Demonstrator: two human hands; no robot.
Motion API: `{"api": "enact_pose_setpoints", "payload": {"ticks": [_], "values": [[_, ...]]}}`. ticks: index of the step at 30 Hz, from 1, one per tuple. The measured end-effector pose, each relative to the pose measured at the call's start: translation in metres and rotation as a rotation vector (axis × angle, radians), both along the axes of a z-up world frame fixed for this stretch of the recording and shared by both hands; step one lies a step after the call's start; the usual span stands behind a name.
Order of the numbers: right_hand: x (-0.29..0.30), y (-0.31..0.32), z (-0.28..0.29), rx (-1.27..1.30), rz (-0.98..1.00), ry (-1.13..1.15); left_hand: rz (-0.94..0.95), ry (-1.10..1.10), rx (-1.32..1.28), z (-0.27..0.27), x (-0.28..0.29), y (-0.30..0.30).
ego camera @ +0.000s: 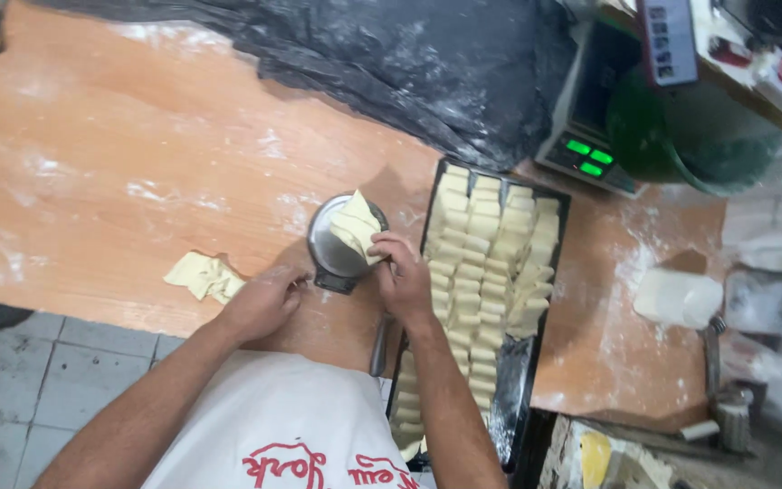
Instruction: Weighing and folding dough pieces into shapes on a bakery workbench.
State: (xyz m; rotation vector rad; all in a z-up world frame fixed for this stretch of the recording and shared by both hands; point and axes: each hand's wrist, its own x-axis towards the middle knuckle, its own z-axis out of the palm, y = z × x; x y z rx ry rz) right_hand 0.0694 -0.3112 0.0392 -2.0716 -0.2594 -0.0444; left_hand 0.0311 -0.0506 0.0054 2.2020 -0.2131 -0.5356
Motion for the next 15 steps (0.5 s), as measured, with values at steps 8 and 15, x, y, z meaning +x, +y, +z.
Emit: {"api": "enact_pose_setpoints", "payload": {"ticks": [8, 15], "values": [[-0.032, -0.012, -0.05, -0.352, -0.093, 0.074, 0.018, 0.092, 0.066, -0.038, -0.026, 0.017], [-0.074, -0.029, -0.053, -0.263, -0.288, 0.228, -0.039, -0.017, 0.031, -0.021, -0.004, 0.005]]}}
